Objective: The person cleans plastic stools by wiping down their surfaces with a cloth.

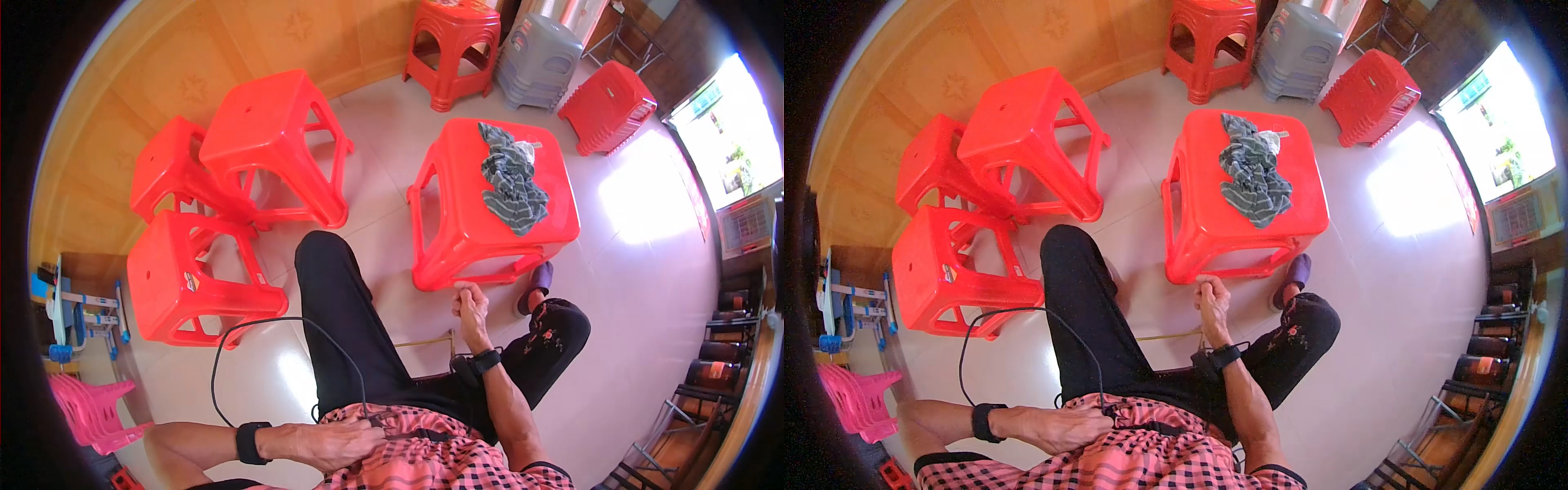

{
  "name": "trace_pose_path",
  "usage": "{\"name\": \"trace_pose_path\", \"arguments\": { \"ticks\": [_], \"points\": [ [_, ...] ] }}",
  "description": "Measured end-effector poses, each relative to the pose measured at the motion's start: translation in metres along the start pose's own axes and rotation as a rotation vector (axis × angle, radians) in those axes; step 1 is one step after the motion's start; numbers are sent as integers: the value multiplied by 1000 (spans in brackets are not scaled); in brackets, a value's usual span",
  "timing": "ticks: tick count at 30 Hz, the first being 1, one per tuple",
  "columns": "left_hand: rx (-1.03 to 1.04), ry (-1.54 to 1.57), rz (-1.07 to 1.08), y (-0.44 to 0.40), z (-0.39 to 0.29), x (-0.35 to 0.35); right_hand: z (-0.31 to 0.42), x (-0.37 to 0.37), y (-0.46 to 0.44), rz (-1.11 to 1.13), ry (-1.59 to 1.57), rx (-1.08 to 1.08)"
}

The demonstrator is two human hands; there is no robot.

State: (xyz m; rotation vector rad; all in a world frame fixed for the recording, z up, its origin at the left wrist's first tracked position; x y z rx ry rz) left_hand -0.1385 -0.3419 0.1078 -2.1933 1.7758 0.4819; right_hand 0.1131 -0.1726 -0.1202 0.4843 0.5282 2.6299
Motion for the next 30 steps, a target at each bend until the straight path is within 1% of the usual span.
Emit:
{"name": "trace_pose_path", "arguments": {
  "ticks": [1,3,7,9,10,12,13,15,16,18,19,21,23,24,25,27,28,30],
  "points": [
    [0,0,0,-1,0,-3,-1,1,-1,7,5,0],
    [-348,190,484,8,18,23,-2,0,-2,6,8,0],
    [-338,113,457,7,11,13,-4,-1,-4,17,2,-13],
    [-333,9,616,-2,9,11,-4,-1,-3,17,1,-14],
    [-330,9,616,2,10,14,-3,-1,-2,18,2,-14],
    [-157,-61,301,-3,3,1,-2,-2,-2,13,9,-13],
    [-159,-59,300,-1,4,5,-3,-1,-2,9,13,-12],
    [21,-3,-27,-5,-11,-17,-4,0,-2,18,5,-6],
    [19,-4,-27,-5,-8,-12,-4,1,-2,26,-1,-3],
    [-30,12,-96,-9,1,-9,-3,4,-2,31,0,-5],
    [-28,12,-94,-9,4,-9,-2,3,-1,29,3,-8],
    [-211,74,253,-9,18,10,-1,-1,-1,8,28,-3],
    [-180,140,217,13,38,33,-2,0,0,-1,47,6],
    [-146,200,185,15,37,30,-2,1,0,4,39,5],
    [-146,197,186,14,40,30,-1,1,0,6,29,2],
    [-215,351,345,-3,30,16,-2,1,-2,6,23,-6],
    [-213,347,348,-8,29,11,-4,-1,-3,7,21,-9],
    [-195,183,439,-11,31,13,-5,-4,-4,-12,29,10]
  ]
}}
Point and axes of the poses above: each hand's wrist, its own y-axis away from the middle knuckle, its own x-axis out of the palm, z = x × y, the point moved 8 cm from there along -y, towards the middle knuckle, and after that the axes turned 3 degrees about -z, right-handed, at the moved point
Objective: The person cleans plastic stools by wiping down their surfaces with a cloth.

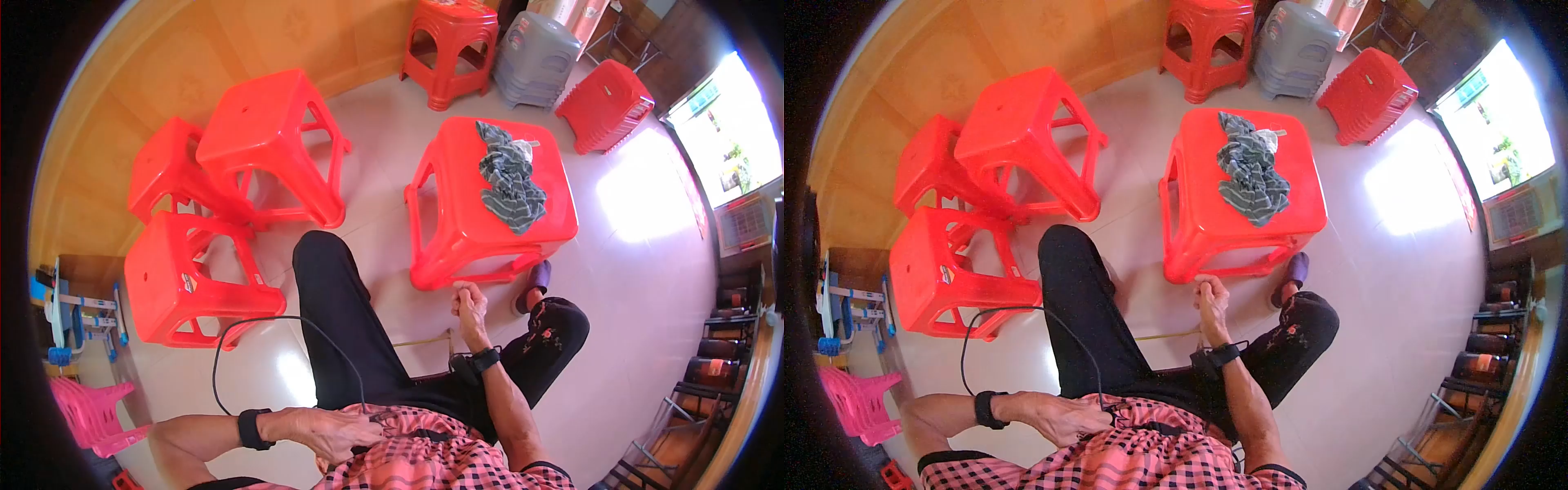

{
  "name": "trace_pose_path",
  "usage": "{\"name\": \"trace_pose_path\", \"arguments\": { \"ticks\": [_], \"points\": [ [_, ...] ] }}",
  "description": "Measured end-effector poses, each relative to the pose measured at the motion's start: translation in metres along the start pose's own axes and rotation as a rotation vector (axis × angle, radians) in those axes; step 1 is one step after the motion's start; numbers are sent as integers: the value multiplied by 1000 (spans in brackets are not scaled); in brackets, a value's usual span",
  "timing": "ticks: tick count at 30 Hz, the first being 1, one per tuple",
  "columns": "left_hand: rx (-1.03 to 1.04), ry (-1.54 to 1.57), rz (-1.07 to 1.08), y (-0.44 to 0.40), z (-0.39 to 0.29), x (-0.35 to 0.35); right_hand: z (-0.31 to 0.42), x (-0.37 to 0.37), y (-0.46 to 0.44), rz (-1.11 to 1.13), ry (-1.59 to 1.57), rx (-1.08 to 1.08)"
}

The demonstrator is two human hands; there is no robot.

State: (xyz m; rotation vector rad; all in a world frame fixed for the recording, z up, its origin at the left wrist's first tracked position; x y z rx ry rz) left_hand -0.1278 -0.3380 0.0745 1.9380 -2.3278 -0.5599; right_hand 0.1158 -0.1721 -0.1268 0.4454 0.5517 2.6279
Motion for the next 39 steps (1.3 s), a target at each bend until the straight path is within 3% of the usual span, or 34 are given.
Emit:
{"name": "trace_pose_path", "arguments": {
  "ticks": [4,6,10,12,13,15,18,21,25,27,28,30,31,33,37,39],
  "points": [
    [46,58,-108,-1,-3,1,-3,1,1,14,-7,23],
    [-68,-172,2,-3,-13,-4,-3,3,1,16,-4,26],
    [-166,-169,33,-5,0,11,1,6,2,9,-4,-4],
    [112,-92,-448,5,-5,0,1,6,2,8,-11,5],
    [113,-91,-448,4,-2,-3,1,6,2,4,-19,12],
    [-89,-54,37,-5,-3,2,0,4,2,8,-13,7],
    [-33,-213,134,4,15,32,-2,5,1,22,-14,-6],
    [5,53,-44,4,10,19,-3,4,0,20,-6,-14],
    [22,-66,11,-1,-7,1,-3,2,0,4,7,-2],
    [95,19,-189,1,-16,-11,-3,4,0,20,0,-8],
    [95,19,-188,0,-18,-11,-2,5,0,36,-8,-17],
    [-141,-105,-16,-3,-13,-7,-1,6,1,38,-9,-20],
    [-141,-106,-16,-2,-14,-5,0,6,1,41,-8,-22],
    [-30,-109,-211,1,-23,-11,-1,6,1,36,-8,-17],
    [-65,-67,-221,2,-16,-10,-3,4,0,19,-2,-3],
    [-71,-30,-85,2,-15,-6,-2,5,0,20,-8,3]
  ]
}}
Point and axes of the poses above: each hand's wrist, its own y-axis away from the middle knuckle, its own x-axis out of the palm, z = x × y, the point moved 8 cm from there along -y, towards the middle knuckle, and after that the axes turned 3 degrees about -z, right-handed, at the moved point
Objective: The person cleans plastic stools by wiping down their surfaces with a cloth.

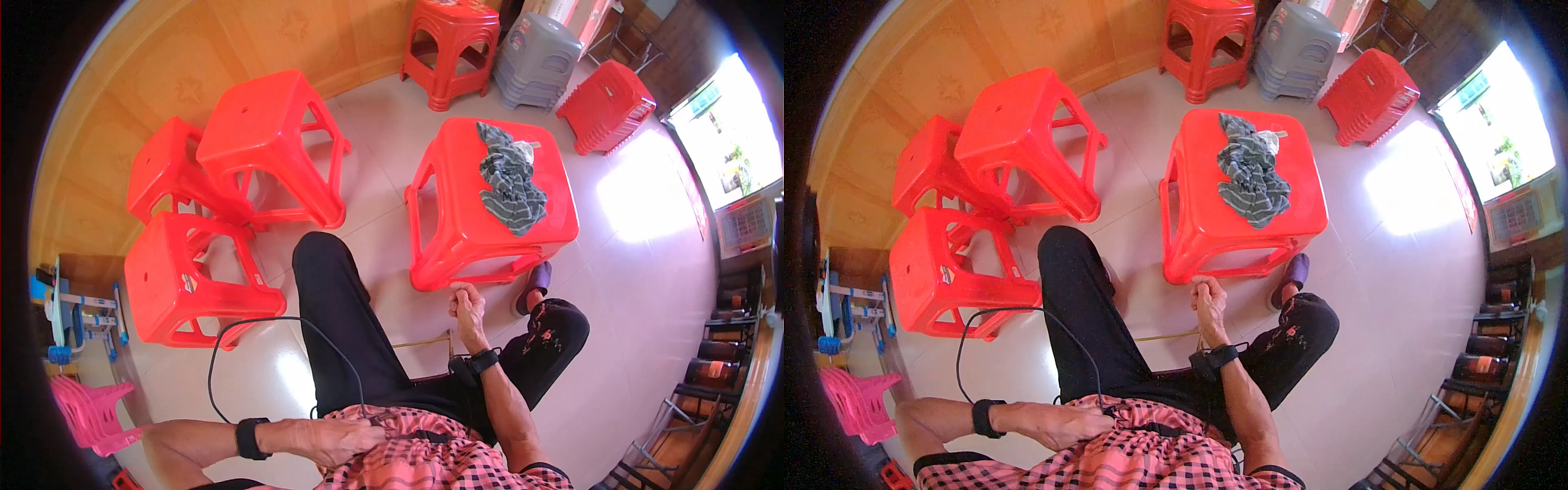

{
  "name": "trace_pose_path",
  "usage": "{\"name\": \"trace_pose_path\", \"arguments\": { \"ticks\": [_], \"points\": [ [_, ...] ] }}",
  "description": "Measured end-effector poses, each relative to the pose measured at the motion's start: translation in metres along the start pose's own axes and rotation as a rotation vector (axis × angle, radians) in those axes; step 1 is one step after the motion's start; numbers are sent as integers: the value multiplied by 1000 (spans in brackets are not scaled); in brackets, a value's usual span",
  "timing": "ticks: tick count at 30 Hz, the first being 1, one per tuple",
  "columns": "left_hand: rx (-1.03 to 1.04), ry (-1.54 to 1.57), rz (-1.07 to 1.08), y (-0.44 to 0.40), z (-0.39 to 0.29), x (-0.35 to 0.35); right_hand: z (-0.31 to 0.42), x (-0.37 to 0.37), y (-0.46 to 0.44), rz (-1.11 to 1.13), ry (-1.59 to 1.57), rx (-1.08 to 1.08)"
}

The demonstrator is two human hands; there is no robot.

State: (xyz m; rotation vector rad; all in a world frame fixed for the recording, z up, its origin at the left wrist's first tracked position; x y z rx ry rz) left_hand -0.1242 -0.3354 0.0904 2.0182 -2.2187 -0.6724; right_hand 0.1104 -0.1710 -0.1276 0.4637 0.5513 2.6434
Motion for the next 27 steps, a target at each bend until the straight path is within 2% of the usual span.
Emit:
{"name": "trace_pose_path", "arguments": {
  "ticks": [1,3,4,6,10,12,13,15,16,18,19,20,22,24,26,27],
  "points": [
    [-2,1,-3,3,13,13,0,1,0,-1,-7,5],
    [355,-543,33,17,20,49,1,1,1,6,-12,2],
    [356,-543,35,18,24,56,2,1,2,10,-16,-1],
    [124,141,-158,15,25,29,2,1,2,2,-13,4],
    [216,-27,-154,2,-3,-8,2,-1,1,-2,15,-4],
    [-28,-160,179,-8,-4,0,0,-2,-1,-10,37,-7],
    [-26,-163,186,-7,-4,2,-1,-4,-1,-19,59,-11],
    [-12,-181,32,-6,-5,0,1,0,2,-15,51,-9],
    [-1,-194,48,-6,-4,4,3,2,3,-7,47,-6],
    [28,-107,-148,-8,-1,-5,-1,0,1,-13,32,-32],
    [204,-8,-365,2,-15,-22,-2,0,-2,9,25,-48],
    [219,-17,-339,1,-8,-24,0,-1,-2,-18,16,-61],
    [98,-55,73,-6,16,2,-2,0,0,-33,63,-23],
    [101,-27,86,-1,19,6,4,1,2,-39,34,-45],
    [-32,265,247,8,35,26,6,3,4,-11,78,-36],
    [120,295,91,8,18,14,8,2,4,-24,69,-46]
  ]
}}
Point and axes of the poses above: each hand's wrist, its own y-axis away from the middle knuckle, its own x-axis out of the palm, z = x × y, the point moved 8 cm from there along -y, towards the middle knuckle, and after that the axes turned 3 degrees about -z, right-handed, at the moved point
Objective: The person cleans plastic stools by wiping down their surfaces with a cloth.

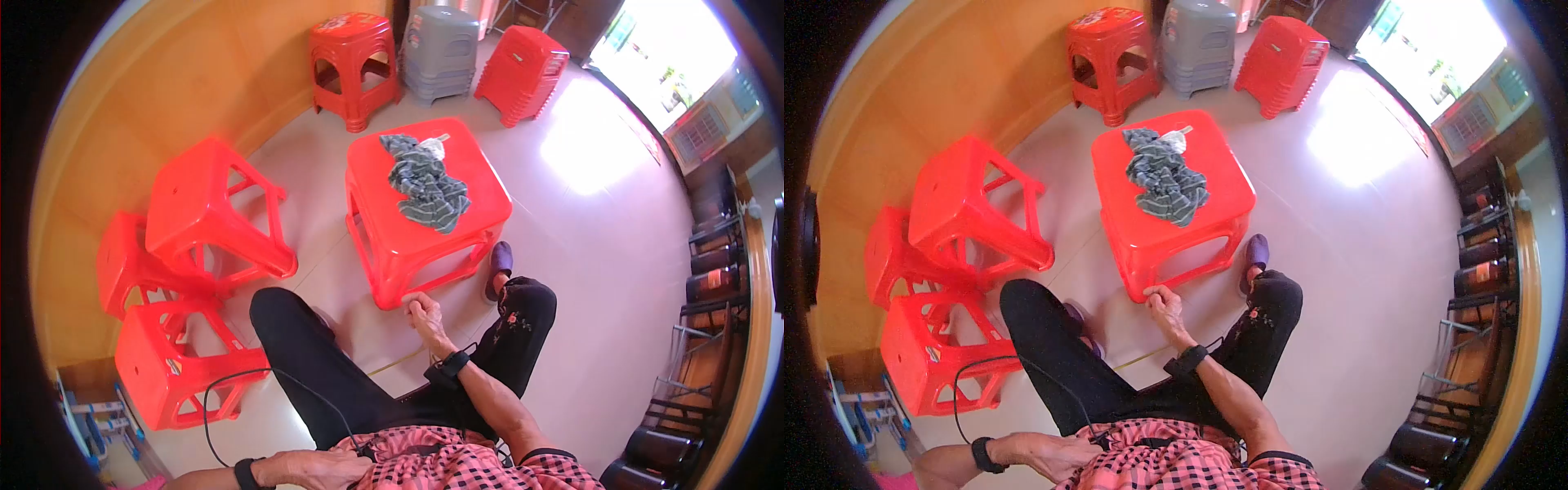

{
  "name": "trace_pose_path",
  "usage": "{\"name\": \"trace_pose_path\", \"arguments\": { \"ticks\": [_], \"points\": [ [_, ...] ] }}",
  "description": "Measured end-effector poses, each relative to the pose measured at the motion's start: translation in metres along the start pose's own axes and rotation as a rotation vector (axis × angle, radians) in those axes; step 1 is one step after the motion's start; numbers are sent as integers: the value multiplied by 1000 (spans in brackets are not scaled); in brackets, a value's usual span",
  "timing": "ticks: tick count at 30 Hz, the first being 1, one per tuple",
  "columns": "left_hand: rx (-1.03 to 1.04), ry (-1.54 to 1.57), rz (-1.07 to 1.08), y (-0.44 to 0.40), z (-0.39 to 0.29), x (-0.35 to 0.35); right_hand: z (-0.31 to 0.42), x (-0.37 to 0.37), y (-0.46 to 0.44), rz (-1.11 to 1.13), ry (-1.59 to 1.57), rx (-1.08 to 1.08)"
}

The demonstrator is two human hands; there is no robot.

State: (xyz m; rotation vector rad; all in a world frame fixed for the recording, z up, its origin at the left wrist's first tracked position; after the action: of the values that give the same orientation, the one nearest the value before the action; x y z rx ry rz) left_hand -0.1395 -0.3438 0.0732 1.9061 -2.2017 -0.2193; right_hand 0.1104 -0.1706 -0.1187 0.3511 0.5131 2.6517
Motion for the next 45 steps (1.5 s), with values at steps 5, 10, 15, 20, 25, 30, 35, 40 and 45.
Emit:
{"name": "trace_pose_path", "arguments": {
  "ticks": [5,10,15,20,25,30,35,40,45],
  "points": [
    [118,-568,-159,7,-13,-12,8,1,2,-9,84,-82],
    [350,-943,-278,14,-46,-23,9,5,2,-11,139,-92],
    [-197,-737,-106,-49,-46,-104,28,6,10,-44,184,-234],
    [-19,-917,-560,-92,-96,-205,22,4,7,-52,214,-199],
    [-37,-1034,-1024,-113,-69,-320,-5,3,-11,-13,150,-163],
    [-81,-1174,-1305,-150,-47,-364,4,4,-9,19,175,-153],
    [-177,-1260,-1578,-167,-32,-372,8,1,-6,17,142,-209],
    [-33,-1196,-1595,-158,-49,-356,45,0,17,-65,192,-294],
    [-38,-1185,-1646,-157,-45,-358,148,5,47,-96,200,-713]
  ]
}}
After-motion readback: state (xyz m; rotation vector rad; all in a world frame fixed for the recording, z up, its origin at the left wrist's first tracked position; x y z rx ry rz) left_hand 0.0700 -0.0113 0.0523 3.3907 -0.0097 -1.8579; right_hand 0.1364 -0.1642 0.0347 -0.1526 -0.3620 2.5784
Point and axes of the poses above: each hand's wrist, its own y-axis away from the middle knuckle, its own x-axis out of the palm, z = x × y, the point moved 8 cm from there along -y, towards the middle knuckle, and after that the axes turned 3 degrees about -z, right-handed, at the moved point
